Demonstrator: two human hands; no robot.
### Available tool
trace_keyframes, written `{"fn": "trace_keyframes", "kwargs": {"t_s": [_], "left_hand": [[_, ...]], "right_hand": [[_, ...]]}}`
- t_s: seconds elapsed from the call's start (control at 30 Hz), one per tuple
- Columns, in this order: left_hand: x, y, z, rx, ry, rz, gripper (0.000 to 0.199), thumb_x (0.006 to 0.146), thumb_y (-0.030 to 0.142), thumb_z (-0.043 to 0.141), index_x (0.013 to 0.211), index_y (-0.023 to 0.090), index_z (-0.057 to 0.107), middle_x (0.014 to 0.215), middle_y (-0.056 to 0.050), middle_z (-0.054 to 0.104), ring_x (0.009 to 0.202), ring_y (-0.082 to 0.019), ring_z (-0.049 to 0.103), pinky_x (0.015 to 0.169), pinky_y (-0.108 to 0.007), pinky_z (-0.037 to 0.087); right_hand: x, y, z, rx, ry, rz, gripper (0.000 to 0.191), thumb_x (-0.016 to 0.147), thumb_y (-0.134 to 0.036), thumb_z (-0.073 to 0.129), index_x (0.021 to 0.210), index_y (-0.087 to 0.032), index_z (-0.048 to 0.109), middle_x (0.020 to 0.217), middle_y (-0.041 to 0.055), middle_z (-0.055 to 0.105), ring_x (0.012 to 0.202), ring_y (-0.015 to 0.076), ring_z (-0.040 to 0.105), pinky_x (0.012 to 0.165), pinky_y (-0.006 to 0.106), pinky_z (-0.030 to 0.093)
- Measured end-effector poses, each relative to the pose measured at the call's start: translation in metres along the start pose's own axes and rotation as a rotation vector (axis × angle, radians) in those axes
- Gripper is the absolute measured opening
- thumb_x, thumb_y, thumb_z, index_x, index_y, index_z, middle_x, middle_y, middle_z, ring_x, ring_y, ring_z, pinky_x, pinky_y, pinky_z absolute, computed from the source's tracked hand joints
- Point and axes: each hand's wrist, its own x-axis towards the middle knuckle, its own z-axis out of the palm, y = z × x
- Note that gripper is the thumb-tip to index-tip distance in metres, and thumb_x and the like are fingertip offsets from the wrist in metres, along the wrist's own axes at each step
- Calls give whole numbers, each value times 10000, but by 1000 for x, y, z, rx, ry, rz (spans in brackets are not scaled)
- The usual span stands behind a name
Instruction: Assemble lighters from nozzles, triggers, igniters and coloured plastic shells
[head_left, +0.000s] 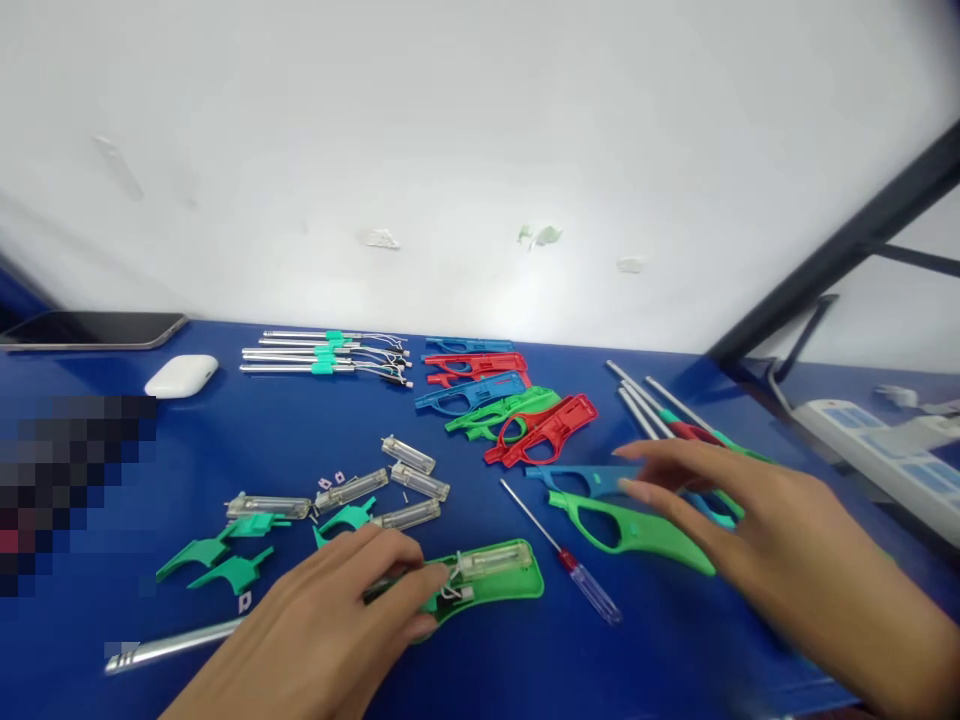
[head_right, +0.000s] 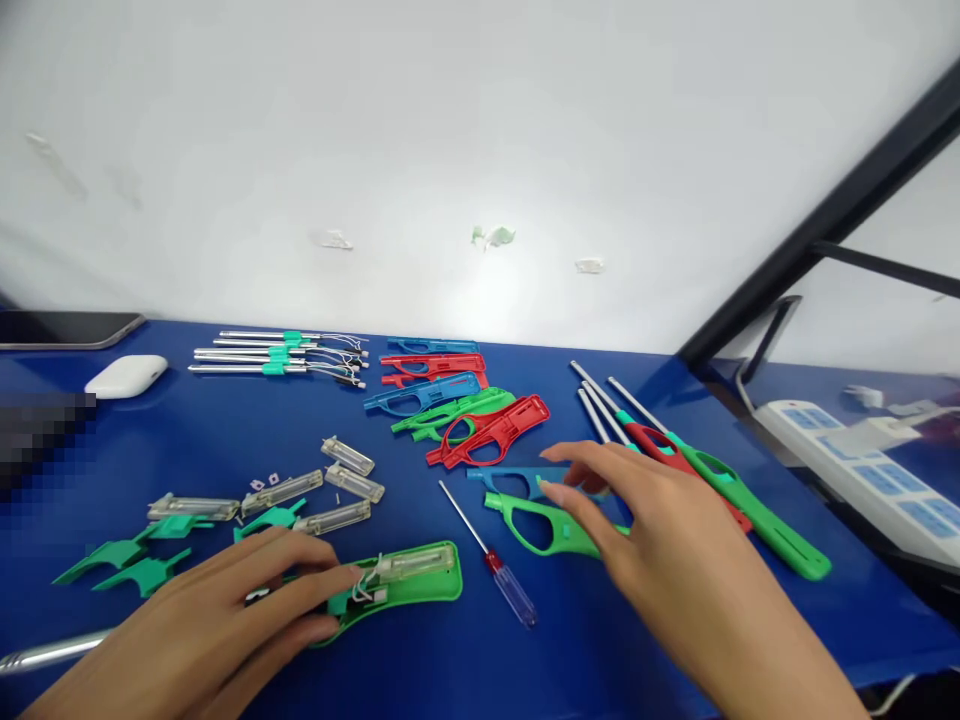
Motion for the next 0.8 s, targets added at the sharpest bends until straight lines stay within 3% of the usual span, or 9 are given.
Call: {"fn": "trace_keyframes", "kwargs": {"t_s": [0.13, 0.27, 0.37, 0.53, 0.8], "left_hand": [[-2, -3, -10, 2, 4, -61, 252, 1109, 291, 492, 1197, 289, 728, 1137, -28, 741, 953, -180, 776, 797, -249, 641], [-3, -7, -31, 94, 175, -148, 292, 1109, 378, 494, 1186, 282, 760, 1246, -87, 680, 809, -164, 782, 592, -201, 619], [-9, -16, -45, 99, 199, -308, 326, 1085, 447, 515, 1268, 296, 738, 1391, -121, 566, 704, -120, 747, 444, -159, 535], [-22, -28, -59, 69, 137, -564, 415, 1034, 544, 528, 1384, 359, 654, 1528, -94, 472, 602, -99, 729, 433, -195, 550], [-12, -12, -64, 72, 242, -492, 329, 1041, 496, 527, 1273, 341, 702, 1403, -85, 540, 490, -51, 662, 387, -185, 511]], "right_hand": [[-11, 25, -5, 51, -74, 93, 358, 907, -512, 709, 1198, -318, 788, 1084, 43, 837, 940, 309, 817, 778, 400, 659], [-18, 33, 7, 177, -217, 212, 385, 808, -376, 759, 1188, -327, 794, 1145, 40, 816, 1028, 282, 786, 846, 362, 640], [-14, 36, 21, 200, -295, 274, 395, 736, -306, 757, 1126, -339, 810, 1041, 24, 805, 958, 262, 763, 792, 331, 612], [4, 39, 35, 188, -380, 308, 315, 581, -308, 831, 892, -279, 796, 869, 8, 753, 725, 211, 698, 593, 260, 521], [3, 39, 32, 91, -387, 304, 227, 604, -381, 822, 806, -288, 778, 805, -11, 729, 683, 208, 660, 583, 278, 454]]}}
